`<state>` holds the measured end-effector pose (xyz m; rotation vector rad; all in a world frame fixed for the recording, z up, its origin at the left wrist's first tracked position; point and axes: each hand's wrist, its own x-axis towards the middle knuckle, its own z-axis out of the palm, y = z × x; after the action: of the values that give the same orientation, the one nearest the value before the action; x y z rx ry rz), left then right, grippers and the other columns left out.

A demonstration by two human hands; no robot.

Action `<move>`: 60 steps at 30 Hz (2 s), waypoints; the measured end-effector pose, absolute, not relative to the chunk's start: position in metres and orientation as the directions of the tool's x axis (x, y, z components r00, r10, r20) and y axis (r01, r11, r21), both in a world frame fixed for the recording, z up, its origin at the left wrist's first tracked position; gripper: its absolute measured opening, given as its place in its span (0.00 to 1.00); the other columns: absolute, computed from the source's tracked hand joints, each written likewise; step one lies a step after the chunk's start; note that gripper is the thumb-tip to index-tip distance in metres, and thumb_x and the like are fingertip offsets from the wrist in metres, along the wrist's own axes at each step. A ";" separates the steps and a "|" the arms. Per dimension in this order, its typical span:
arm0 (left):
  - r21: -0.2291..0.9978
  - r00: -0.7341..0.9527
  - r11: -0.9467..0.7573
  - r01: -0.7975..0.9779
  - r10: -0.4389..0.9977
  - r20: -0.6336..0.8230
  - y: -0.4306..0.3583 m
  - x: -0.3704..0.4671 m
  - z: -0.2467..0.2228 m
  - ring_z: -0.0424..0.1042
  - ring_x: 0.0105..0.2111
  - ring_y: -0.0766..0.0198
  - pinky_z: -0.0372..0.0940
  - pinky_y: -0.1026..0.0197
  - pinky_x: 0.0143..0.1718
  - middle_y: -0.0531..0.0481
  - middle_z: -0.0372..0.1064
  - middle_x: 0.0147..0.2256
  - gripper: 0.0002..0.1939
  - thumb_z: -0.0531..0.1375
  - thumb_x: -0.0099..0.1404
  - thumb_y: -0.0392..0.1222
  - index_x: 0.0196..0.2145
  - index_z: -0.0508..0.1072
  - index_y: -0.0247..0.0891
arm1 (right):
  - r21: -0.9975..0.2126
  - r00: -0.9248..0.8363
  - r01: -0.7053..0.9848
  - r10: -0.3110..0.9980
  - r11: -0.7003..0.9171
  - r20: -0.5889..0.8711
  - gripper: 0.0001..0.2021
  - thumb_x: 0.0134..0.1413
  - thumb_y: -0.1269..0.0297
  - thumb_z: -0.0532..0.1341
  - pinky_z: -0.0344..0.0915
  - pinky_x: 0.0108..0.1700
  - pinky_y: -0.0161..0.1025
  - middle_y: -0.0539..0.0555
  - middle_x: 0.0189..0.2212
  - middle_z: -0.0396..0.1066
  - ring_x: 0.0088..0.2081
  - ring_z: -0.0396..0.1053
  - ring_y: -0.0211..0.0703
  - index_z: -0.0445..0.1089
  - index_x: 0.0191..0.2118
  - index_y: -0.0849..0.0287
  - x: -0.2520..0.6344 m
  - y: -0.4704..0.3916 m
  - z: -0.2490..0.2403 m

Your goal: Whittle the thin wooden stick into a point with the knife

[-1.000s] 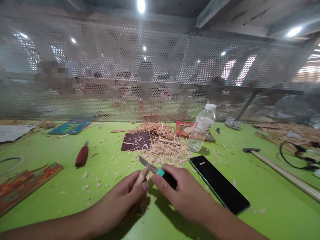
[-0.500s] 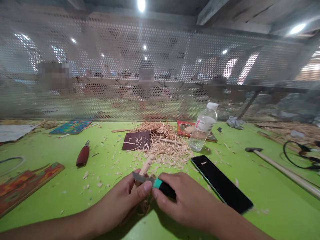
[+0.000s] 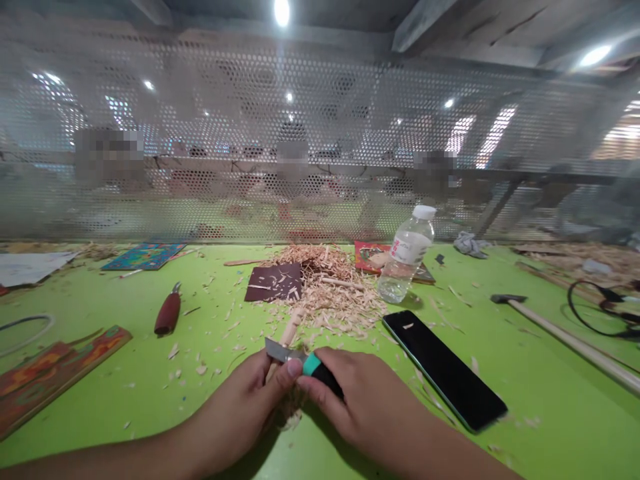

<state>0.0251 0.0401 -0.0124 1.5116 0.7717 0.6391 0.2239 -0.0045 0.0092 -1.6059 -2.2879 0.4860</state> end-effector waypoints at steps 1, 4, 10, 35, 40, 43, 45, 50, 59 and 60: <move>0.995 0.618 -0.016 0.102 0.785 -0.051 0.040 0.025 -0.012 0.56 0.28 0.65 0.58 0.61 0.34 0.57 0.57 0.27 0.22 0.55 0.75 0.60 0.31 0.64 0.40 | -0.436 -0.321 0.843 0.945 0.315 0.062 0.14 0.75 0.55 0.52 0.62 0.36 0.41 0.56 0.35 0.78 0.34 0.74 0.50 0.70 0.42 0.56 0.223 -0.005 0.009; 0.993 0.603 -0.023 0.116 0.796 -0.052 0.041 0.026 -0.014 0.57 0.29 0.64 0.58 0.60 0.35 0.56 0.59 0.28 0.20 0.55 0.75 0.59 0.32 0.65 0.40 | -0.408 -0.300 0.860 0.950 0.307 0.082 0.12 0.75 0.58 0.53 0.63 0.36 0.41 0.57 0.35 0.79 0.33 0.76 0.50 0.69 0.42 0.57 0.219 -0.008 0.007; 0.988 0.576 -0.012 0.152 0.814 -0.079 0.042 0.026 -0.019 0.61 0.32 0.62 0.59 0.59 0.38 0.54 0.64 0.31 0.19 0.55 0.75 0.58 0.36 0.68 0.39 | -0.374 -0.269 0.881 0.957 0.288 0.105 0.12 0.75 0.57 0.53 0.64 0.35 0.44 0.57 0.37 0.80 0.35 0.78 0.55 0.70 0.44 0.56 0.216 -0.011 0.002; 0.983 0.622 0.178 -0.037 0.774 -0.117 0.040 0.025 -0.008 0.60 0.23 0.67 0.59 0.62 0.30 0.59 0.61 0.22 0.26 0.63 0.66 0.68 0.34 0.67 0.40 | -0.578 -0.285 0.777 0.958 0.250 0.032 0.18 0.72 0.53 0.54 0.56 0.29 0.38 0.51 0.25 0.74 0.26 0.66 0.42 0.71 0.33 0.56 0.217 -0.006 0.016; 0.985 0.629 0.168 -0.045 0.770 -0.103 0.041 0.025 -0.009 0.57 0.21 0.68 0.57 0.63 0.28 0.61 0.58 0.20 0.27 0.62 0.66 0.70 0.33 0.67 0.40 | -0.565 -0.273 0.786 0.961 0.251 0.047 0.18 0.71 0.52 0.55 0.54 0.29 0.38 0.50 0.23 0.70 0.25 0.64 0.41 0.68 0.31 0.56 0.218 -0.007 0.015; 0.984 0.626 0.170 -0.048 0.773 -0.103 0.041 0.025 -0.009 0.58 0.22 0.68 0.57 0.63 0.29 0.60 0.58 0.20 0.27 0.63 0.65 0.69 0.34 0.68 0.40 | -0.567 -0.275 0.784 0.960 0.254 0.051 0.18 0.72 0.52 0.53 0.55 0.29 0.38 0.51 0.24 0.71 0.26 0.65 0.42 0.68 0.32 0.55 0.218 -0.007 0.015; 0.984 0.621 0.168 -0.049 0.777 -0.102 0.041 0.025 -0.009 0.58 0.23 0.67 0.57 0.63 0.29 0.60 0.58 0.21 0.27 0.62 0.66 0.69 0.34 0.69 0.40 | -0.556 -0.274 0.791 0.960 0.256 0.054 0.18 0.72 0.52 0.53 0.56 0.30 0.39 0.52 0.25 0.72 0.26 0.66 0.44 0.68 0.33 0.55 0.219 -0.007 0.015; 0.991 0.621 0.123 -0.045 0.781 -0.068 0.042 0.025 -0.009 0.58 0.26 0.66 0.58 0.63 0.31 0.58 0.59 0.25 0.27 0.62 0.67 0.68 0.36 0.71 0.38 | -0.516 -0.257 0.815 0.963 0.263 0.085 0.17 0.72 0.53 0.53 0.58 0.31 0.40 0.52 0.25 0.73 0.27 0.68 0.46 0.70 0.34 0.55 0.219 -0.007 0.012; 0.997 0.620 0.003 0.079 0.783 -0.052 0.043 0.025 -0.017 0.59 0.29 0.64 0.57 0.61 0.32 0.55 0.60 0.28 0.26 0.57 0.71 0.67 0.32 0.67 0.39 | -0.708 -0.284 0.686 0.958 0.167 -0.049 0.22 0.74 0.48 0.50 0.64 0.38 0.41 0.55 0.32 0.77 0.35 0.72 0.49 0.73 0.37 0.57 0.217 -0.011 0.020; 0.994 0.609 -0.029 0.108 0.792 -0.043 0.042 0.025 -0.017 0.59 0.30 0.64 0.57 0.61 0.32 0.55 0.60 0.28 0.26 0.55 0.72 0.66 0.31 0.66 0.39 | -0.755 -0.286 0.644 0.954 0.120 -0.092 0.22 0.74 0.47 0.51 0.64 0.38 0.41 0.55 0.34 0.77 0.37 0.72 0.49 0.73 0.37 0.57 0.217 -0.011 0.022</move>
<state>0.0254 0.0421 -0.0167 1.5249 0.7886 0.6509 0.2171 -0.0114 0.0217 -1.5452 -1.9879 0.9970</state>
